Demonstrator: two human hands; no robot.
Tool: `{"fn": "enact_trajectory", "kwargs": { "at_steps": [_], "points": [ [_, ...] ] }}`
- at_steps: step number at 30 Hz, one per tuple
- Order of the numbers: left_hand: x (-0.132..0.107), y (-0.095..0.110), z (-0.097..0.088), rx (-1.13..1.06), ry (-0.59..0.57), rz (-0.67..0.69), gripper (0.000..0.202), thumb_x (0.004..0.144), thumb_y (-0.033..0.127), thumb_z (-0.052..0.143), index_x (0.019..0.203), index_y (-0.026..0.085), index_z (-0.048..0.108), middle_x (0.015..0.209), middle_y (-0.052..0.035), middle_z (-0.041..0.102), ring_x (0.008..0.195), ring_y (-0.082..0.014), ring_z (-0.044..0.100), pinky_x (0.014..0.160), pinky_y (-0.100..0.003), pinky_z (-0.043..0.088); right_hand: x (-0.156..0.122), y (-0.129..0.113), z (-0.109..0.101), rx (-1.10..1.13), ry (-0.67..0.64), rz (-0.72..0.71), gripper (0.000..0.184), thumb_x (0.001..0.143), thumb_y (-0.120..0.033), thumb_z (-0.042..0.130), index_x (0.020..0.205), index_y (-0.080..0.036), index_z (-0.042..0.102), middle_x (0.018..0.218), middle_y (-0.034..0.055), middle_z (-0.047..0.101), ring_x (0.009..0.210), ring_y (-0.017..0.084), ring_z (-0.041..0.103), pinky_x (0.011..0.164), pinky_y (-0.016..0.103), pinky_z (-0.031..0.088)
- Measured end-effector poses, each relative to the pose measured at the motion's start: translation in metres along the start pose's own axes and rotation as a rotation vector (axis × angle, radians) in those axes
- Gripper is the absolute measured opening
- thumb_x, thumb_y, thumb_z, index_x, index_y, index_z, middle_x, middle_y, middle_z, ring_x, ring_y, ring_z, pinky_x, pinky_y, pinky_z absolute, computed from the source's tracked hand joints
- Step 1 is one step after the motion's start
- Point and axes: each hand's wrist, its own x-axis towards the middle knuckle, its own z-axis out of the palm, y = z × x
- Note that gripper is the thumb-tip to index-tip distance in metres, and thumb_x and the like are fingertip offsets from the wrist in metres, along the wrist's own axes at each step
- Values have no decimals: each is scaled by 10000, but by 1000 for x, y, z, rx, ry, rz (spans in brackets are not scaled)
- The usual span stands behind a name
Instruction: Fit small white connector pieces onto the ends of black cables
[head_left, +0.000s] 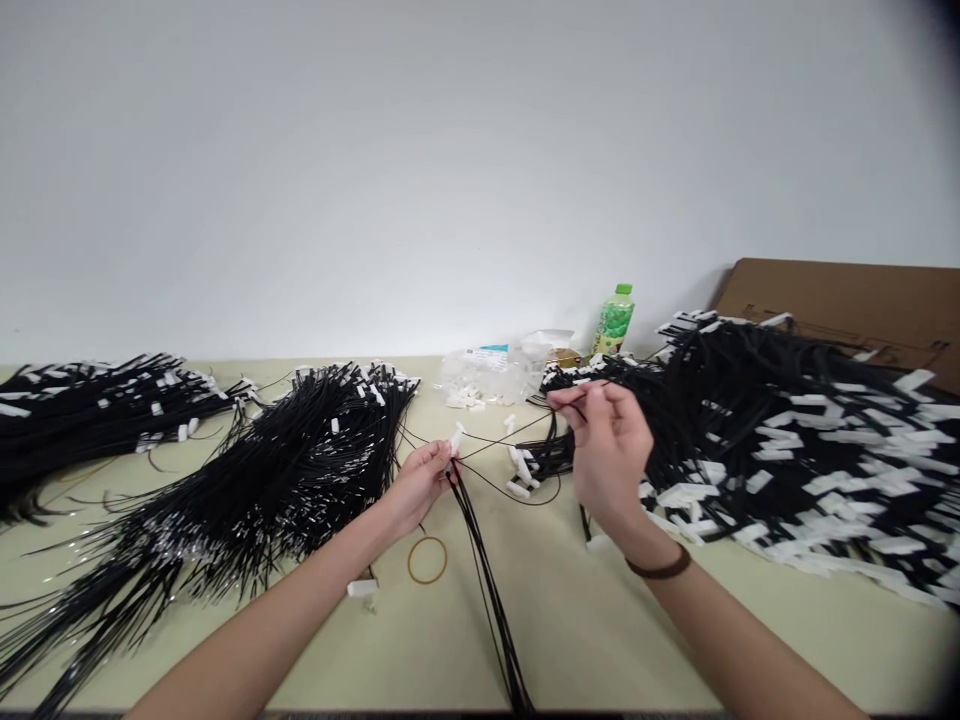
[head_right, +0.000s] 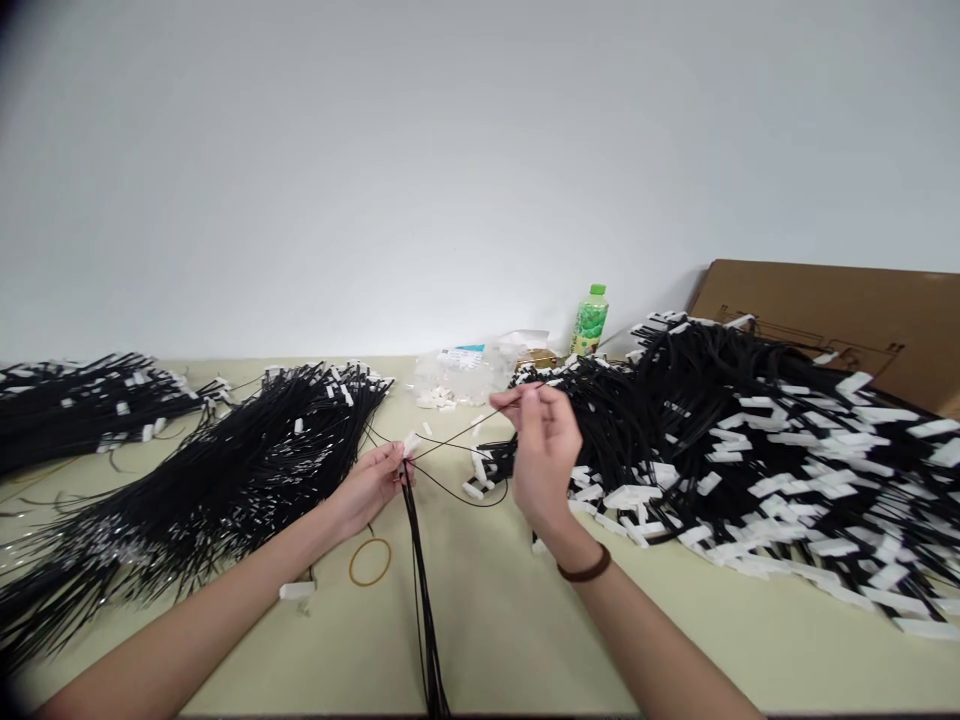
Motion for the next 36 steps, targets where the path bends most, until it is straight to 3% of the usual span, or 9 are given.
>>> {"fn": "enact_trajectory", "kwargs": {
  "at_steps": [3, 5, 7, 10, 13, 16, 21, 36],
  "points": [
    [0, -1, -1, 11, 0, 8, 337, 630, 443, 692, 691, 135, 569, 628, 17, 523, 584, -82, 462, 611, -227, 388, 19, -1, -7, 165, 186, 141, 198, 737, -334, 630, 802, -168, 545, 645, -36, 508, 632, 90, 544, 624, 248, 492],
    [0, -1, -1, 16, 1, 10, 331, 638, 440, 686, 684, 135, 569, 628, 16, 526, 580, -82, 462, 608, -227, 384, 27, -1, -13, 92, 248, 137, 231, 720, -345, 637, 857, -167, 583, 634, -41, 466, 548, 64, 467, 465, 168, 387],
    [0, -1, -1, 10, 3, 5, 328, 631, 433, 694, 680, 133, 570, 626, 15, 529, 576, -82, 460, 605, -226, 383, 28, -1, -16, -114, 203, 40, 261, 759, -349, 598, 950, -172, 609, 638, -34, 449, 499, 58, 388, 402, 165, 274],
    [-1, -2, 0, -24, 8, 0, 311, 629, 410, 704, 682, 134, 571, 622, 16, 530, 572, -81, 460, 607, -228, 388, 17, 2, -15, -549, -84, -233, 225, 835, -287, 518, 993, -174, 633, 622, -20, 449, 507, 76, 362, 456, 208, 286],
    [-1, -2, 1, -59, 18, 17, 293, 639, 391, 703, 679, 134, 568, 632, 14, 533, 571, -81, 465, 610, -229, 392, -4, 9, -8, -810, -460, -467, 190, 866, -226, 477, 861, -157, 655, 587, -6, 464, 553, 98, 411, 543, 230, 327],
    [0, -2, 1, -78, 20, 50, 276, 648, 372, 702, 693, 134, 571, 650, 11, 539, 575, -79, 470, 618, -227, 395, -22, 15, -1, -957, -618, -572, 218, 864, -213, 477, 696, -154, 604, 588, 9, 485, 599, 121, 428, 570, 247, 310],
    [0, -1, 2, -57, 1, 96, 259, 686, 370, 670, 689, 139, 554, 660, 10, 536, 589, -82, 473, 623, -223, 391, -34, 17, 3, -1041, -626, -566, 234, 854, -185, 451, 632, -166, 520, 585, 9, 471, 590, 133, 401, 561, 260, 282],
    [-6, 4, 9, 70, 7, 188, 289, 701, 412, 637, 656, 144, 538, 651, 7, 536, 604, -96, 467, 629, -222, 382, -35, 16, 5, -1037, -605, -547, 242, 843, -158, 437, 607, -167, 490, 569, -5, 457, 567, 121, 384, 549, 258, 271]
  ]
}}
